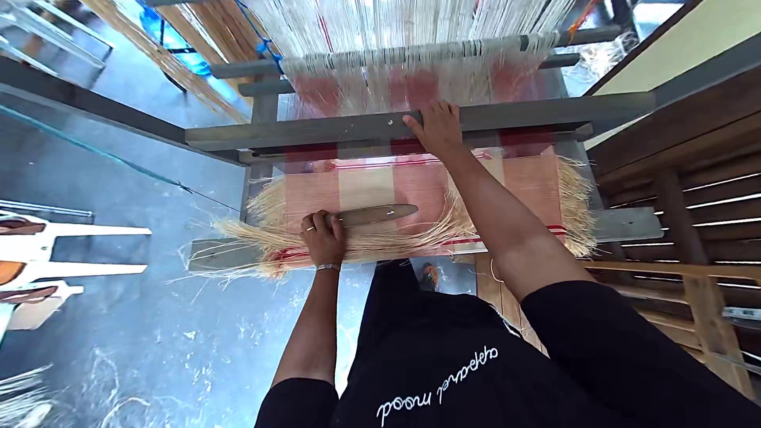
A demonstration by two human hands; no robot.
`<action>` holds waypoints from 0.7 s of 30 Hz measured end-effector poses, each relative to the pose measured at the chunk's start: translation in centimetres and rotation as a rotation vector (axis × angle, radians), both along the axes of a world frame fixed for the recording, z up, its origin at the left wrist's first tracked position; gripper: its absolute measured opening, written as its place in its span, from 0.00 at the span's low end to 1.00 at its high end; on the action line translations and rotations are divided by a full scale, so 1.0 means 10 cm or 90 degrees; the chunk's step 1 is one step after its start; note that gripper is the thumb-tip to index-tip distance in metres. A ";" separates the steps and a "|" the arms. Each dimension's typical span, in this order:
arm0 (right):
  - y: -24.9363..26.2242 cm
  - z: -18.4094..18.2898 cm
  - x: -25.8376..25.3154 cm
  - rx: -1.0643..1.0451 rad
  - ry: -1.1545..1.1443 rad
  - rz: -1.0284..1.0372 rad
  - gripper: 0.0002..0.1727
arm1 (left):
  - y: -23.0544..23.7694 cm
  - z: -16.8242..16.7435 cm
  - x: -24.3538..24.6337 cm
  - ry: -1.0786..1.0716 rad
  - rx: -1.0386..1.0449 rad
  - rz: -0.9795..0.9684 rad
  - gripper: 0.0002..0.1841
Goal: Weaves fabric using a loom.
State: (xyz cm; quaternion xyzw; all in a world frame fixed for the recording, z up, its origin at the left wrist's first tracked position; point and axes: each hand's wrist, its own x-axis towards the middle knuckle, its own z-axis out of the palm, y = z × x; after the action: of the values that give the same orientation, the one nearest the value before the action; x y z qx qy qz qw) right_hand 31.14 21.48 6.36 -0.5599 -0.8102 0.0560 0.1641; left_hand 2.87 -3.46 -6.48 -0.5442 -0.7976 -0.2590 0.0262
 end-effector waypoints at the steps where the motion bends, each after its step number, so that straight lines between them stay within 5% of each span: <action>1: 0.01 0.02 -0.01 -0.005 0.008 -0.004 0.41 | 0.01 0.02 -0.01 0.003 -0.001 -0.001 0.30; 8: -0.72 0.04 0.05 -0.032 0.010 -0.028 0.40 | 0.01 0.08 0.02 -0.009 -0.031 -0.003 0.29; 13: -0.72 0.02 0.10 -0.026 0.027 0.000 0.35 | 0.01 0.07 0.03 -0.014 -0.022 0.003 0.30; 17: -0.89 0.06 0.58 -0.077 0.374 0.140 0.25 | -0.01 0.04 0.02 -0.018 -0.031 0.008 0.30; 21: -1.28 0.14 1.30 -0.109 0.489 -0.040 0.18 | -0.02 0.06 0.02 -0.029 -0.039 0.013 0.31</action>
State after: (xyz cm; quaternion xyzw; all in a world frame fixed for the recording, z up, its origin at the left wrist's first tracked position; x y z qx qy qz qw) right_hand 44.15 8.72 7.80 -0.5347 -0.6647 0.3237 0.4093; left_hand 3.03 -3.65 -5.89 -0.5307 -0.8108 -0.2468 -0.0058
